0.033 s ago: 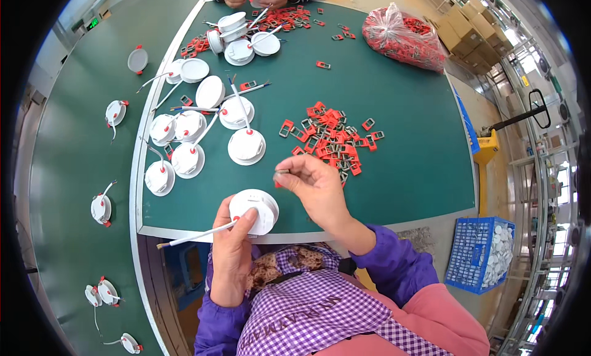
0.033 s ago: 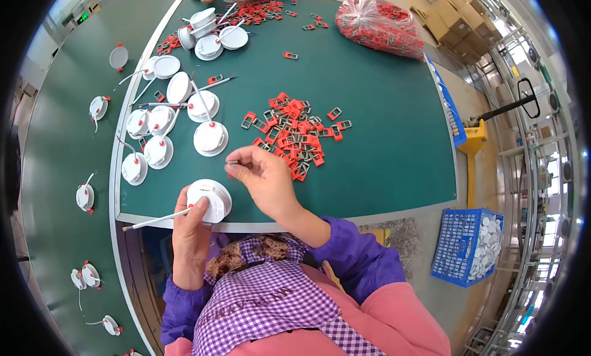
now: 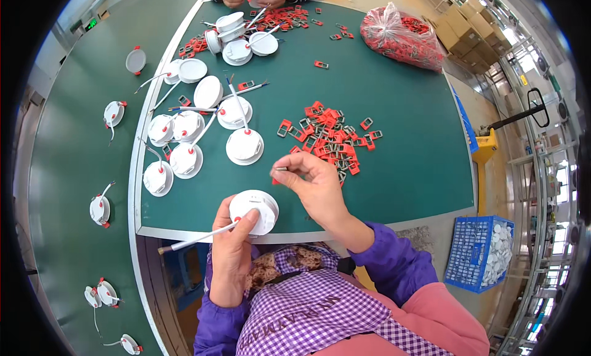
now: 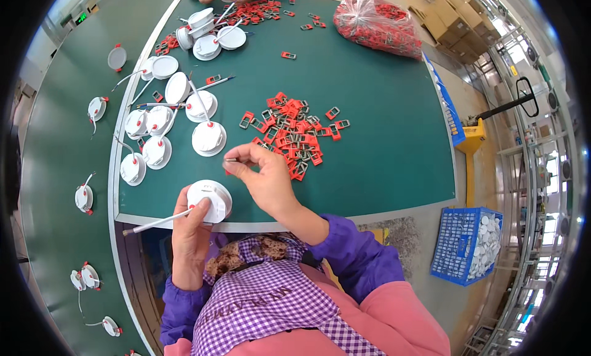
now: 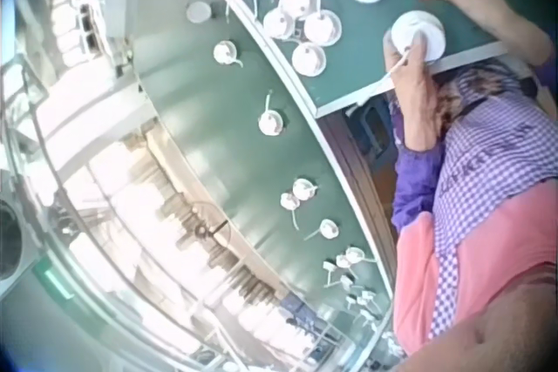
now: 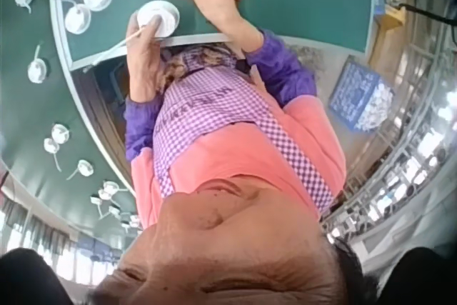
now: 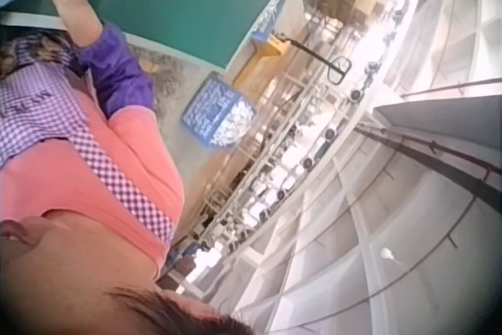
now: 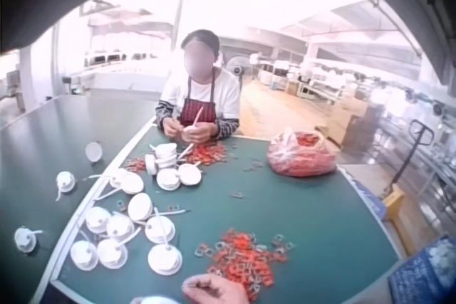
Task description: The person attaches clips to round light fixtures by hand at a workbench. After dumping more clips from a bag onto the table, the person carries a blue crate with a coworker and scoops light fixtures from the crate onto the table.
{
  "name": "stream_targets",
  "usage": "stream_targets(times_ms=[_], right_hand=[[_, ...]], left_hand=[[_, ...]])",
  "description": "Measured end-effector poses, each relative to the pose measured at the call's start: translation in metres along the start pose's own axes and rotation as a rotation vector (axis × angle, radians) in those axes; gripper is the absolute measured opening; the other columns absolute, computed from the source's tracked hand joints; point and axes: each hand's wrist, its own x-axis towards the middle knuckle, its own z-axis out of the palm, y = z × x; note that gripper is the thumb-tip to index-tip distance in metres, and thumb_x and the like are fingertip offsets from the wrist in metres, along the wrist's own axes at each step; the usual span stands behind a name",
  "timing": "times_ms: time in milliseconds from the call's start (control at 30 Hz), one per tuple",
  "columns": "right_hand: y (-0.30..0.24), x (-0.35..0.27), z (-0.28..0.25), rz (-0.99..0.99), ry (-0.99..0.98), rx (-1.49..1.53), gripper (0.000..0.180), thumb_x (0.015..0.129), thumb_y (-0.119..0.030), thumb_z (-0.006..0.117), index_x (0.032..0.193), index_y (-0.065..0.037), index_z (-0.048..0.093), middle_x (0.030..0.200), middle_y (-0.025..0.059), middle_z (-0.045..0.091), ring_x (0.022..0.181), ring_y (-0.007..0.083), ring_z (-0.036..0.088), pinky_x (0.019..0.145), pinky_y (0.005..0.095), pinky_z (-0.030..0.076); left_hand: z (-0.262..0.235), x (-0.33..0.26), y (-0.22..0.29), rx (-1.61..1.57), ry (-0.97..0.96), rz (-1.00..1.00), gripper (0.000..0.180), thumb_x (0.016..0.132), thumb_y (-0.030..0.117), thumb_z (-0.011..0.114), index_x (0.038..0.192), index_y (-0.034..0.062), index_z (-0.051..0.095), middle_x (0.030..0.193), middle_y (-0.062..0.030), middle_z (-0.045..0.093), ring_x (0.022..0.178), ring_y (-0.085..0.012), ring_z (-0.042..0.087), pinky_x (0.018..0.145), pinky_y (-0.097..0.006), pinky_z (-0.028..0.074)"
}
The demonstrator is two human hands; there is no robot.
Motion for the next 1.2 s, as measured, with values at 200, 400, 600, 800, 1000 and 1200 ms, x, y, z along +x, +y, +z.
stream_targets(times_ms=[200, 400, 600, 800, 1000, 1200], right_hand=[[-0.003, -0.008, 0.009, 0.081, -0.024, 0.071, 0.012, 0.087, -0.006, 0.064, 0.095, 0.003, 0.064, 0.087, 0.006, 0.065, 0.08, 0.0102, 0.063, 0.073, 0.023, 0.051], [0.006, -0.015, 0.004, 0.12, -0.102, -0.167, 0.012, 0.088, -0.004, 0.06, 0.096, 0.005, 0.062, 0.088, 0.0083, 0.064, 0.075, 0.0132, 0.065, 0.069, 0.0254, 0.054], [0.012, -0.014, 0.002, 0.17, -0.014, -0.135, 0.01, 0.089, -0.001, 0.057, 0.094, 0.005, 0.062, 0.087, 0.0082, 0.063, 0.074, 0.014, 0.064, 0.069, 0.0264, 0.054], [0.021, -0.02, 0.007, -0.038, -0.049, -0.258, 0.01, 0.086, 0.0, 0.059, 0.094, 0.004, 0.062, 0.092, 0.0102, 0.061, 0.079, 0.015, 0.061, 0.07, 0.0282, 0.051], [0.008, -0.021, 0.004, -0.103, 0.0, -0.419, 0.008, 0.084, -0.001, 0.061, 0.091, 0.002, 0.065, 0.091, 0.0093, 0.056, 0.075, 0.0174, 0.057, 0.066, 0.0285, 0.047], [0.009, -0.026, 0.006, -0.209, -0.009, -0.497, 0.01, 0.085, -0.003, 0.062, 0.092, 0.002, 0.065, 0.09, 0.0098, 0.057, 0.074, 0.0187, 0.057, 0.064, 0.0282, 0.047]], left_hand=[[0.007, 0.0, 0.002, 0.176, 0.044, -0.053, 0.034, 0.083, 0.01, 0.067, 0.112, 0.0057, 0.051, 0.098, -0.0059, 0.063, 0.076, -0.0141, 0.065, 0.054, -0.023, 0.053], [-0.001, 0.005, -0.004, 0.379, 0.049, 0.1, 0.03, 0.081, 0.01, 0.072, 0.106, 0.0047, 0.056, 0.087, -0.0027, 0.065, 0.072, -0.0072, 0.062, 0.053, -0.019, 0.048], [-0.002, 0.007, -0.009, 0.509, 0.041, 0.149, 0.029, 0.082, 0.012, 0.071, 0.106, 0.0052, 0.056, 0.088, -0.0023, 0.064, 0.071, -0.0068, 0.06, 0.052, -0.018, 0.046], [-0.001, 0.008, -0.011, 0.544, 0.023, 0.164, 0.027, 0.082, 0.006, 0.07, 0.105, 0.001, 0.057, 0.09, -0.0038, 0.064, 0.078, -0.0077, 0.06, 0.067, -0.022, 0.05], [-0.001, 0.009, -0.016, 0.582, 0.012, 0.156, 0.026, 0.083, 0.005, 0.069, 0.106, 0.0009, 0.056, 0.092, -0.0045, 0.063, 0.083, -0.0093, 0.059, 0.073, -0.024, 0.05], [-0.001, 0.011, -0.02, 0.533, 0.006, 0.156, 0.026, 0.083, 0.006, 0.069, 0.105, 0.001, 0.056, 0.092, -0.004, 0.062, 0.084, -0.0089, 0.059, 0.073, -0.023, 0.05]])
